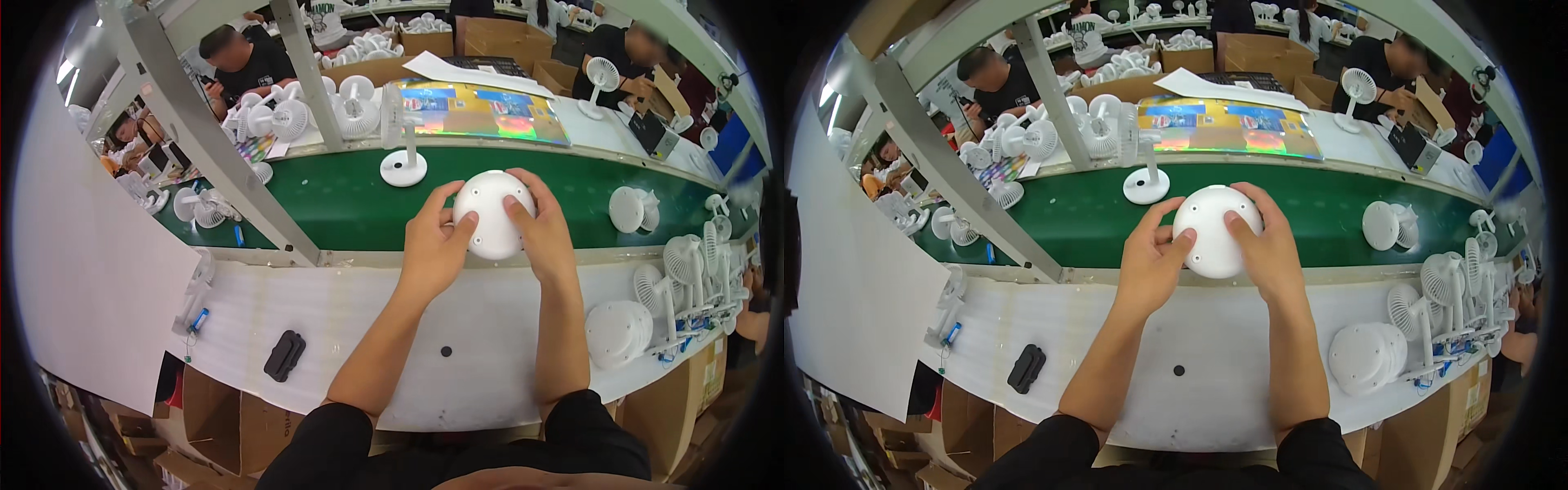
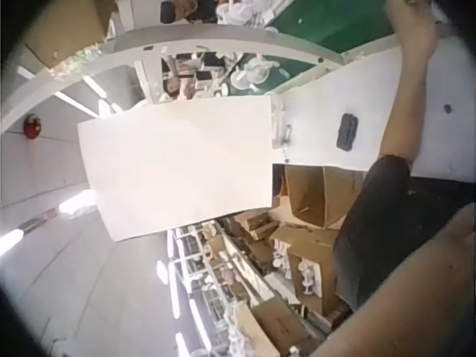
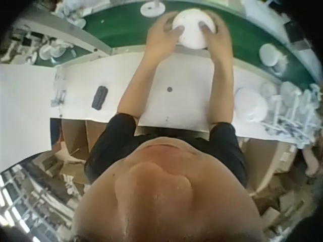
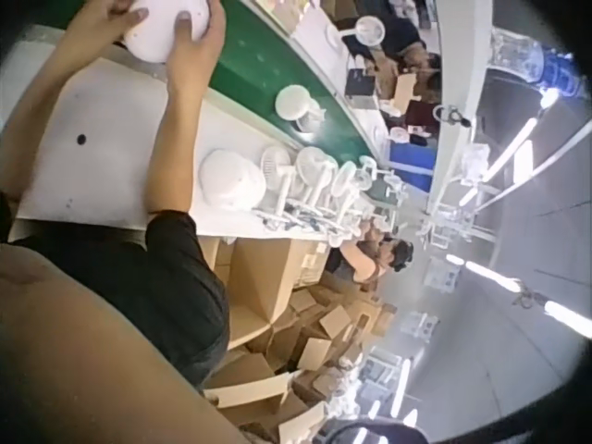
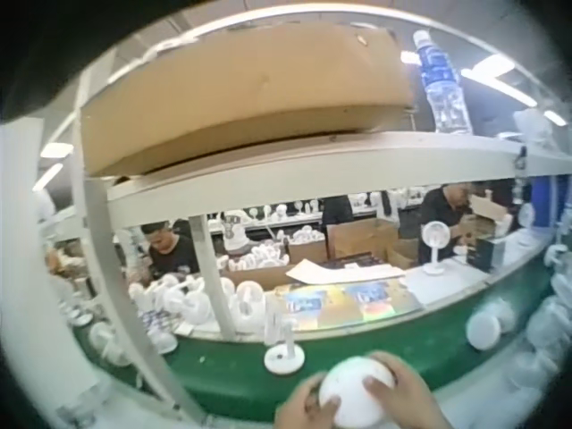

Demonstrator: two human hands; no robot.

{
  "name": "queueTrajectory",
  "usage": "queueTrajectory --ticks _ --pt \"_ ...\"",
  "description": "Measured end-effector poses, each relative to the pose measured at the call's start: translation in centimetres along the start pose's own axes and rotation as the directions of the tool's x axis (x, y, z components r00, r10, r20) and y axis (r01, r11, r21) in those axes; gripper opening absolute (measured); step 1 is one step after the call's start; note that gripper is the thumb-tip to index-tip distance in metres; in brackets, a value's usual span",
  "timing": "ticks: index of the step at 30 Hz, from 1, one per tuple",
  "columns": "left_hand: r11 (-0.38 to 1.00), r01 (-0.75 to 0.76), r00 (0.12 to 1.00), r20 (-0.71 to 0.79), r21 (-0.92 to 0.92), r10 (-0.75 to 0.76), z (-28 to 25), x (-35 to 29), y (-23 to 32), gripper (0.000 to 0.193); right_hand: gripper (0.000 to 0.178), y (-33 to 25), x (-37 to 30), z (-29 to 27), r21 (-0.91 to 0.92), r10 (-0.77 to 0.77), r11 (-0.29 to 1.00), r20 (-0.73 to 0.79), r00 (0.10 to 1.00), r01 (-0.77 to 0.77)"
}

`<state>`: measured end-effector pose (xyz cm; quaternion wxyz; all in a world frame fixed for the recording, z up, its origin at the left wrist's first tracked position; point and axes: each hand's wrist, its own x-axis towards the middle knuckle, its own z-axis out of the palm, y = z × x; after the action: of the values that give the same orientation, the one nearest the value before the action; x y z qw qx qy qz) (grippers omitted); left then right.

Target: Assembling portable electric fans on a production line by connecting circuit boards and snapping plastic components together.

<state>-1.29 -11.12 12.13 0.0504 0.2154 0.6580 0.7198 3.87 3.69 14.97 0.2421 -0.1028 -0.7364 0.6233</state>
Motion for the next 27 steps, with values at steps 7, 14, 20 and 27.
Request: queueTrajectory --ticks 7,14,20,27 --pt "0.993 -0.039 0.999 -0.018 -0.107 0.037 0.3 1.2 -4.1 0.045 0.049 3.4 0.6 0.9 0.01 -0.161 0.987 0.045 0.986 0.161" --pt "0.905 -0.418 0.908 -0.044 -0.071 0.416 0.0 1.0 -4.6 0.047 0.049 4.4 1.0 0.2 -0.093 -0.605 0.777 0.158 0.78 0.622" --pt "0.8 -0.589 0.805 0.007 -0.116 0.594 -1.1 1.2 -4.6 0.047 0.05 4.4 1.6 -0.3 -0.089 -0.795 0.539 0.275 0.541 0.838" --pt "0.811 -0.563 0.818 0.038 -0.158 0.575 -1.9 1.4 -3.0 0.046 0.049 2.5 1.4 0.3 -0.011 -0.753 0.632 0.228 0.617 0.775"
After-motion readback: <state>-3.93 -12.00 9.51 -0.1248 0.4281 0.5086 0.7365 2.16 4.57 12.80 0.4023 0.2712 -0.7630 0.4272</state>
